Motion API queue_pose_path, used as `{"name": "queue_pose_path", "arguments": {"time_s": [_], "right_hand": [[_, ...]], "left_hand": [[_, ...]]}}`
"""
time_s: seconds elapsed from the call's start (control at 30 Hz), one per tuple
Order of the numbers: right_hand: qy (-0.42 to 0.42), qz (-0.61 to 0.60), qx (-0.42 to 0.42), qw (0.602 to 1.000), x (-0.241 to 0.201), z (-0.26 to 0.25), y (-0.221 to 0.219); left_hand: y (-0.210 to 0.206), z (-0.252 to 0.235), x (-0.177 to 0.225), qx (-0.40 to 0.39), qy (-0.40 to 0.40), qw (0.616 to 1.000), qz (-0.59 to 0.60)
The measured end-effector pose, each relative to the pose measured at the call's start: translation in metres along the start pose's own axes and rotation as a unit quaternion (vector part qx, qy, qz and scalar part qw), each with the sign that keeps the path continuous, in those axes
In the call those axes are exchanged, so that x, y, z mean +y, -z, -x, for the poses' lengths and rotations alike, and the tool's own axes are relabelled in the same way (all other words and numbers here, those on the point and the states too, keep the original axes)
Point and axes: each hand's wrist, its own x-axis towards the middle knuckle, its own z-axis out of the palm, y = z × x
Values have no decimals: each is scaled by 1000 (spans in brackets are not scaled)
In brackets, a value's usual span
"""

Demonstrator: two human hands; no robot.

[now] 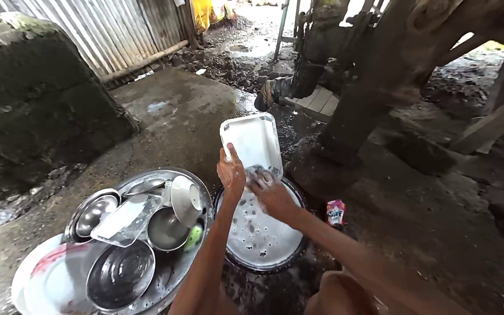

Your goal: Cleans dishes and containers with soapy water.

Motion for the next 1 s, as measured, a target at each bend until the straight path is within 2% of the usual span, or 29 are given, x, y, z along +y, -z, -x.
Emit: {"name": "queue_pose_path", "arguments": {"time_s": [0.1, 0.17, 0.23, 0.33, 0.37, 0.43, 0.53, 0.63, 0.73, 0.83, 0.9, 1.0], "right_hand": [[54, 71, 27, 996, 31, 2, 6], [55, 79, 50, 994, 35, -1, 6], [4, 28, 82, 996, 21, -9, 4], [-145, -66, 146, 976, -16, -31, 5], [-171, -88, 151, 970, -24, -35, 4], [-175, -117, 120, 970, -29, -31, -1], [-94, -102, 65, 988, -18, -12, -2], [-49, -64, 44, 996, 6, -3, 12], [-112, -30, 42, 992, 42, -2, 28], [-220, -55, 11, 974, 69, -12, 37], [-266, -90, -14, 960, 60, -22, 44], [-219, -128, 0, 967, 16, -31, 44]], "left_hand": [[12, -9, 0, -48, 1, 999, -12], [10, -10, -5, -84, -15, 996, 12], [5, -8, -10, -120, -27, 988, 95], [-17, 8, -15, -144, -38, 965, 214], [-21, 14, -16, -144, -37, 961, 234], [-20, 16, -19, -124, -30, 974, 187], [-12, 11, -20, -90, -38, 992, 85], [-8, 8, -20, -53, -69, 991, 100], [-3, 2, -20, -46, -108, 984, 131], [-6, 7, -16, -50, -100, 981, 160], [-10, 12, -13, -40, -87, 981, 168], [-16, 15, -7, -27, -88, 980, 177]]}}
